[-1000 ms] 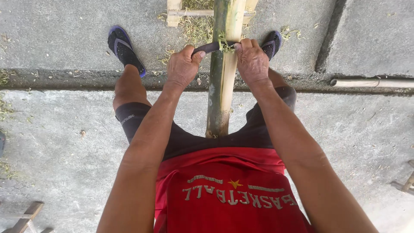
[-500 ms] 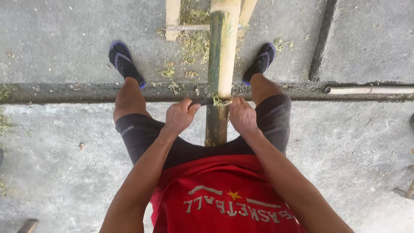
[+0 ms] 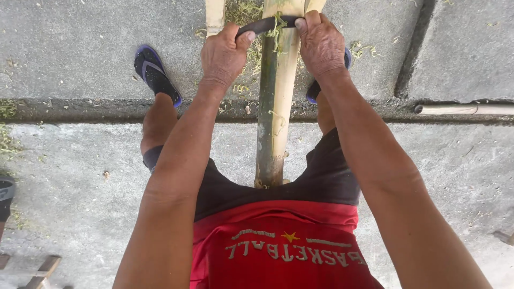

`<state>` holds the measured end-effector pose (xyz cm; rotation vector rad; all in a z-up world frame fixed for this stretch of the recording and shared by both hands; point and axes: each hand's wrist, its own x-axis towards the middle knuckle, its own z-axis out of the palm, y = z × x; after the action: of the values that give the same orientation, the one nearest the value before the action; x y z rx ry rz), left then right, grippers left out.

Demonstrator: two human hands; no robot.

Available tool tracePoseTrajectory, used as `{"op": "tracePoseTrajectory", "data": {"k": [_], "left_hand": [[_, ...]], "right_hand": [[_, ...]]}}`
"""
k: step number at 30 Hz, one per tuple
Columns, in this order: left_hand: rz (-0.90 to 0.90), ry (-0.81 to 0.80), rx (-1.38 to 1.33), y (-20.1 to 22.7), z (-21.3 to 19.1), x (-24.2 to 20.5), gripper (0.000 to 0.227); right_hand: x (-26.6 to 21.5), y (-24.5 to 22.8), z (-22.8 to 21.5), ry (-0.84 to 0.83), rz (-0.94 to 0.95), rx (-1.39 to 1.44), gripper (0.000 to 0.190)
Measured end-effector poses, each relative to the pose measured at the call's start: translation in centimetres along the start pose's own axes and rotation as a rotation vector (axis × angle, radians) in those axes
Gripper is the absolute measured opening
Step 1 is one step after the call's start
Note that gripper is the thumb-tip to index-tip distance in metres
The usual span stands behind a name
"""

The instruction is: The recorder is using a curved hand blade to scrape the outer skin and nodes off a green bamboo pole supported by a wooden frame.

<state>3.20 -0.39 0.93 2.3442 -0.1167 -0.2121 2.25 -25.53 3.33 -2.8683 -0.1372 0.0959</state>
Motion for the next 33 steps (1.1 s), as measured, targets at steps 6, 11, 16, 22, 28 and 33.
{"op": "tracePoseTrajectory", "data": {"k": [6, 11, 16, 22, 28, 33], "left_hand": [[-0.027, -0.033, -0.01, 0.2, -0.1, -1.4, 0.033], [-0.098, -0.074, 0.022, 1.1, -1.2, -3.5, 0.035], [-0.184, -0.248, 0.013, 0.9, -2.0, -7.5, 0.034], [-0.086, -0.212, -0.083, 1.7, -2.5, -7.7, 0.032], [-0.166, -0.193, 0.133, 3.8, -2.3, -0.2, 0.041], [-0.014, 0.011, 0.206, 4.5, -2.0, -0.6, 0.033]], "right_hand": [[-0.3, -2.2, -1.5, -0.306, 0.255, 0.05, 0.04], [-2.2, -2.1, -0.4, -0.239, 0.176, 0.026, 0.045], [-6.7, -3.2, -0.2, -0.344, 0.184, -0.006, 0.048], [-6.2, -2.7, 0.0, -0.498, 0.189, -0.051, 0.051], [0.7, 0.6, 0.2, -0.173, 0.088, 0.052, 0.046], [0.3, 0.5, 0.7, -0.083, 0.042, 0.05, 0.048]]}}
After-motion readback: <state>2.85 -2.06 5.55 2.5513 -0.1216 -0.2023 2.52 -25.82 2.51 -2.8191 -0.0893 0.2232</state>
